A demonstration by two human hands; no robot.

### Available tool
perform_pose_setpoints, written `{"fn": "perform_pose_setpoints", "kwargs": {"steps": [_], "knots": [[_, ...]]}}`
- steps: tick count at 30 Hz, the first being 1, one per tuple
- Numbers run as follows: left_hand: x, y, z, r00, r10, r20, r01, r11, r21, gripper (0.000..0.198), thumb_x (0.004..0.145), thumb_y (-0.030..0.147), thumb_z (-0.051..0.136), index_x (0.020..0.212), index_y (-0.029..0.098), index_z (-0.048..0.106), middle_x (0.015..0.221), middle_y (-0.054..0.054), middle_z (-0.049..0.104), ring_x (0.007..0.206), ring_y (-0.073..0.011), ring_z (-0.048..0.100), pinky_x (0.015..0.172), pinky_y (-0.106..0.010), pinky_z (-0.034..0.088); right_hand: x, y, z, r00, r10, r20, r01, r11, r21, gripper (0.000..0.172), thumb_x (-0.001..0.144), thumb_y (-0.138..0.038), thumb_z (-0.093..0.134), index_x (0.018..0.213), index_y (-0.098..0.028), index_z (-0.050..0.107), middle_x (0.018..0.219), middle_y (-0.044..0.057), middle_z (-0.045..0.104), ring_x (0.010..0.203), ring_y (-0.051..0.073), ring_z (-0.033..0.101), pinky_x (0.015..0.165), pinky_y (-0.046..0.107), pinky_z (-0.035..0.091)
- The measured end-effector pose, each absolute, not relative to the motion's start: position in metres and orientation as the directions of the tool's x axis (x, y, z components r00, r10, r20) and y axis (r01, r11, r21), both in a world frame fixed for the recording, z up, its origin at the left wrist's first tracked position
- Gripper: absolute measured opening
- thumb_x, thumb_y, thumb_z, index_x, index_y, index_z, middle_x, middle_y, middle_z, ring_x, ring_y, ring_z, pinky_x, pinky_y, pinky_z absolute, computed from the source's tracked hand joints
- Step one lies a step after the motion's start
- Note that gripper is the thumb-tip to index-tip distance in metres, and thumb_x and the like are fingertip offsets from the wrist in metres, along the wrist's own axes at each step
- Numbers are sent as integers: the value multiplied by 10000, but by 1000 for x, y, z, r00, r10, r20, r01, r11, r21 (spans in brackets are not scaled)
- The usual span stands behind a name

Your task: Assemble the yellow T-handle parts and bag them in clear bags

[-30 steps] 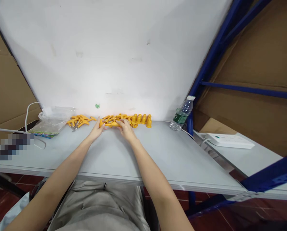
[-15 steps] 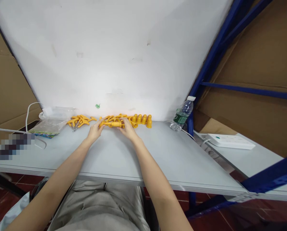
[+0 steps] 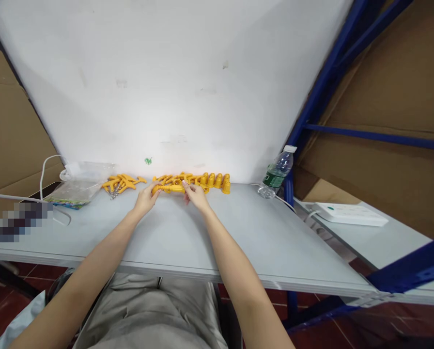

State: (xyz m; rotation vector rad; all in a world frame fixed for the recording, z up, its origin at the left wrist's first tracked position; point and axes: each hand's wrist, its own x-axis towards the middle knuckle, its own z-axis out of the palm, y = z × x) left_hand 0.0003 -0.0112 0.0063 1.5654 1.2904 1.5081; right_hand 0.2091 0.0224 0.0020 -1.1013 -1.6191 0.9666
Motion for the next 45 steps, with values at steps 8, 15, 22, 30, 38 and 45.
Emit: {"fn": "perform_pose_setpoints", "kwargs": {"steps": [8, 15, 22, 30, 38, 45], "knots": [[0, -12, 8, -200, 941, 274, 6, -279, 960, 230, 735, 42, 681, 886, 216, 692, 563, 34, 550, 669, -162, 609, 737, -197, 447, 221, 15, 11, -315, 921, 229, 72, 264, -962, 649, 669, -563, 767, 1206, -231, 619, 1107, 83, 691, 782, 202, 702, 857, 447, 556], [3, -17, 14, -171, 954, 245, -82, -262, 962, 245, 717, 46, 713, 887, 222, 690, 597, 30, 579, 704, -165, 629, 753, -200, 464, 208, 14, 11, -238, 955, 178, 110, 208, -972, 559, 712, -781, 577, 716, -225, 637, 642, 60, 681, 567, 216, 647, 728, 454, 566], [3, -14, 13, -163, 960, 229, -94, -246, 965, 264, 702, 35, 727, 874, 230, 681, 682, 14, 634, 765, -171, 646, 752, -205, 476, 213, 17, 9, -247, 962, 117, 173, 162, -971, 616, 735, -787, 543, 895, -208, 680, 850, 107, 745, 691, 270, 713, 813, 488, 539], [3, -14, 12, -191, 941, 280, -9, -287, 958, 248, 699, 34, 734, 864, 212, 684, 669, 7, 615, 804, -173, 642, 816, -206, 451, 214, 13, 12, -276, 930, 244, 37, 264, -964, 538, 658, -652, 733, 941, -198, 680, 858, 74, 726, 714, 212, 678, 855, 462, 531], [4, -14, 11, -165, 930, 329, 62, -323, 944, 237, 708, 51, 736, 847, 235, 682, 708, 7, 631, 833, -172, 629, 835, -210, 458, 209, 14, 12, -217, 967, 131, 83, 152, -985, 493, 741, -697, 623, 764, -205, 637, 725, 56, 691, 589, 190, 648, 755, 436, 568], [2, -13, 10, -142, 944, 296, 7, -299, 954, 230, 716, 80, 743, 872, 237, 677, 733, -4, 660, 794, -172, 629, 771, -214, 484, 215, 11, 15, -281, 934, 222, 46, 244, -969, 578, 736, -486, 747, 1222, -200, 622, 1025, 81, 706, 815, 206, 704, 871, 435, 568]]}}
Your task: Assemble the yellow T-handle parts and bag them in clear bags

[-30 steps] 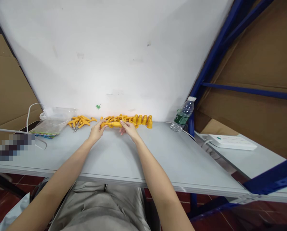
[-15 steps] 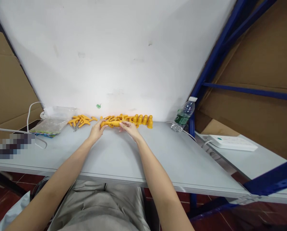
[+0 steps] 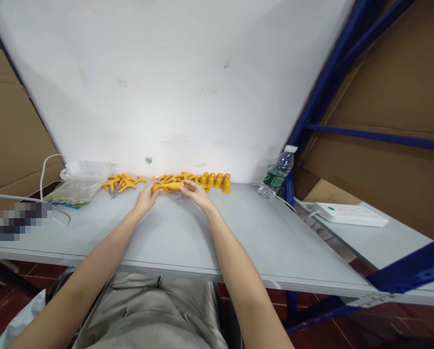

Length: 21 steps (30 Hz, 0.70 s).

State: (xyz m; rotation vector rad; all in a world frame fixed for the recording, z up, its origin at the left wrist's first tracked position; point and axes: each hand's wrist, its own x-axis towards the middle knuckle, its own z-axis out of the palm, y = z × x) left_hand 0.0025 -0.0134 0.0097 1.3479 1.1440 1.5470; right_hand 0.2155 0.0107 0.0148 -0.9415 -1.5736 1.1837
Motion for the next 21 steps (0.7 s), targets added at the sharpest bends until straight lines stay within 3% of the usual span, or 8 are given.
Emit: {"fn": "perform_pose_setpoints", "kwargs": {"steps": [6, 9, 15, 18, 21], "knots": [[2, -12, 7, -89, 929, 359, 234, -330, 914, 244, 762, 229, 748, 993, 242, 671, 725, -18, 657, 846, -202, 650, 775, -243, 498, 206, 5, 21, -232, 959, 161, -91, 143, -985, 342, 727, -382, 783, 1002, -209, 678, 1032, 79, 724, 912, 248, 700, 855, 424, 593], [1, -10, 5, -111, 904, 414, 402, -340, 850, 243, 794, 209, 709, 1033, 210, 667, 743, -18, 659, 862, -202, 657, 826, -269, 494, 204, 1, 23, -227, 967, 116, -135, 86, -987, 275, 719, -360, 795, 905, -206, 662, 953, 60, 732, 888, 226, 703, 824, 375, 600], [-2, 0, -10, -3, 844, 536, 632, -414, 655, 377, 892, 275, 578, 1262, 208, 564, 1130, -98, 677, 978, -217, 640, 904, -358, 491, 200, 4, 27, -256, 967, 7, -293, -71, -953, 202, 751, -299, 759, 832, -208, 598, 804, 19, 715, 663, 153, 695, 752, 302, 590], [-3, 6, -17, -17, 779, 627, 603, -492, 628, 552, 916, 381, 527, 1428, 225, 390, 1390, -148, 523, 1145, -239, 582, 977, -400, 460, 197, 14, 31, -190, 980, 65, -370, -10, -929, 232, 735, -273, 760, 829, -216, 556, 839, 18, 712, 708, 158, 707, 787, 309, 578], [-4, 11, -22, -113, 741, 662, 569, -498, 655, 591, 930, 428, 477, 1455, 207, 322, 1415, -174, 480, 1232, -249, 527, 1026, -429, 423, 189, 29, 31, -23, 985, 173, -299, 158, -941, 333, 702, -289, 770, 873, -235, 489, 857, 11, 701, 801, 188, 714, 805, 341, 563]]}}
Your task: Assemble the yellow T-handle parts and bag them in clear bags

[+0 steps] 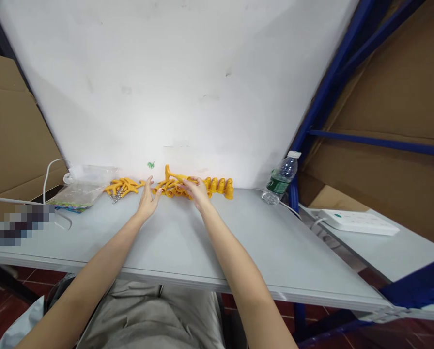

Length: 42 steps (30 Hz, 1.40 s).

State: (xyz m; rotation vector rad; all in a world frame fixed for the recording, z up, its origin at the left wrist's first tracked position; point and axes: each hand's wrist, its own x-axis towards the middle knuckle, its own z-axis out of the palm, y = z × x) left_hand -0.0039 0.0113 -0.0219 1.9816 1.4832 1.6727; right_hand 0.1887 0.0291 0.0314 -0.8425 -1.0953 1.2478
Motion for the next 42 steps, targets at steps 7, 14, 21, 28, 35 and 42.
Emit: {"fn": "perform_pose_setpoints", "kwargs": {"steps": [7, 14, 21, 28, 35, 42], "knots": [[-6, 19, -29, -179, 749, 638, 585, -441, 681, 471, 939, 389, 430, 1356, 170, 417, 1234, -167, 600, 1116, -244, 586, 994, -435, 436, 160, 62, 13, -119, 802, 586, 463, 567, -682, 308, 811, -214, 549, 1114, -195, 501, 1199, 119, 641, 1049, 235, 630, 959, 443, 468], [-6, 20, -29, -171, 739, 652, 610, -440, 659, 375, 946, 349, 419, 1267, 165, 480, 1118, -141, 638, 1005, -231, 615, 951, -422, 462, 137, 58, 4, -380, 854, 355, 890, 442, -111, 473, 878, -39, 313, 1261, -170, 558, 1315, 156, 600, 1273, 275, 496, 1164, 589, 31], [-5, 20, -28, -170, 745, 645, 602, -440, 667, 345, 948, 358, 428, 1235, 183, 503, 1064, -119, 644, 988, -226, 620, 937, -409, 469, 145, 54, 17, -387, 898, 207, 905, 414, -103, 691, 826, -160, 504, 1491, -256, 341, 1603, 94, 238, 1483, 324, 132, 1106, 715, -6], [-5, 19, -29, -129, 769, 626, 602, -441, 665, 352, 942, 323, 436, 1257, 174, 487, 1090, -126, 648, 1018, -229, 620, 960, -416, 464, 225, 58, 17, 172, 765, 621, 878, 167, -449, 547, 865, -262, 443, 1408, -194, 440, 1563, 164, 290, 1447, 336, 213, 1092, 720, 82], [-6, 20, -33, -121, 782, 612, 592, -438, 677, 348, 935, 324, 454, 1255, 192, 489, 1089, -114, 656, 1045, -228, 619, 973, -429, 464, 290, 57, -36, 455, 789, 414, 804, -163, -572, 528, 884, -282, 409, 1402, -212, 478, 1573, 195, 228, 1461, 359, 139, 1074, 709, 120], [-4, 17, -30, -115, 799, 590, 568, -435, 699, 314, 936, 341, 461, 1208, 201, 531, 1064, -102, 664, 1028, -223, 630, 967, -422, 469, 295, 67, -45, 394, 911, 120, 837, -302, -456, 513, 934, -443, 342, 1340, -228, 571, 1521, 197, 350, 1449, 389, 183, 1040, 764, 21]]}}
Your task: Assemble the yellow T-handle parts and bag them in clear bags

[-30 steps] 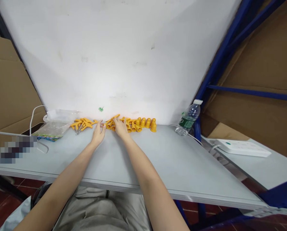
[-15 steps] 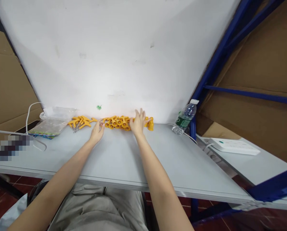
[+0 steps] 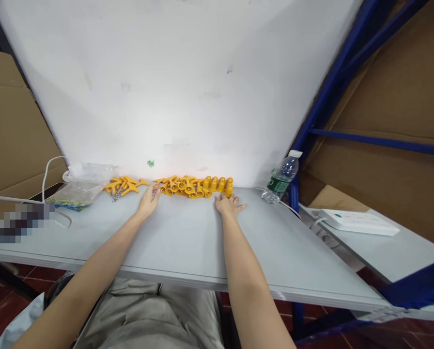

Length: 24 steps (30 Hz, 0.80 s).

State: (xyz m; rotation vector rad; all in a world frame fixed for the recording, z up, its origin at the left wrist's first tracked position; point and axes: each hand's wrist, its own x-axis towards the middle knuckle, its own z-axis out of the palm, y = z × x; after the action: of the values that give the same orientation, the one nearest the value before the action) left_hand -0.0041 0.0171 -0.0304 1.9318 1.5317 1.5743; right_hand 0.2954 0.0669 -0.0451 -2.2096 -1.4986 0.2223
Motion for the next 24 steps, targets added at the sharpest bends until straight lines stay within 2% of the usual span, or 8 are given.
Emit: {"fn": "perform_pose_setpoints", "kwargs": {"steps": [7, 14, 21, 24], "knots": [[-3, 15, -29, -98, 797, 596, 590, -436, 680, 281, 939, 334, 456, 1164, 198, 555, 1037, -98, 673, 997, -219, 637, 960, -415, 476, 293, 61, -44, 390, 905, 170, 843, -277, -461, 486, 917, -389, 356, 1307, -202, 578, 1375, 225, 475, 1363, 385, 321, 1023, 777, 43], [-2, 18, -32, -87, 797, 598, 571, -452, 685, 280, 930, 318, 469, 1154, 184, 568, 1044, -113, 670, 996, -229, 635, 950, -428, 480, 286, 49, -33, 460, 828, 321, 788, -214, -577, 438, 918, -371, 395, 1280, -168, 537, 1215, 221, 526, 1206, 372, 476, 1010, 686, 229], [-5, 19, -28, -80, 784, 616, 658, -422, 624, 258, 890, 219, 452, 1104, 187, 591, 1087, -123, 678, 1009, -240, 631, 959, -427, 470, 277, 47, -21, 429, 740, 518, 757, 18, -653, 391, 920, -357, 378, 1242, -148, 452, 1160, 184, 559, 1131, 306, 505, 1022, 554, 318], [-18, 25, -19, -190, 796, 575, 759, -252, 600, 215, 852, 196, 475, 1007, 195, 624, 1086, -143, 678, 1092, -301, 592, 993, -509, 420, 270, 44, -17, 369, 728, 578, 713, 177, -678, 368, 928, -356, 339, 1230, -165, 427, 1242, 195, 528, 1164, 284, 495, 971, 441, 395]]}}
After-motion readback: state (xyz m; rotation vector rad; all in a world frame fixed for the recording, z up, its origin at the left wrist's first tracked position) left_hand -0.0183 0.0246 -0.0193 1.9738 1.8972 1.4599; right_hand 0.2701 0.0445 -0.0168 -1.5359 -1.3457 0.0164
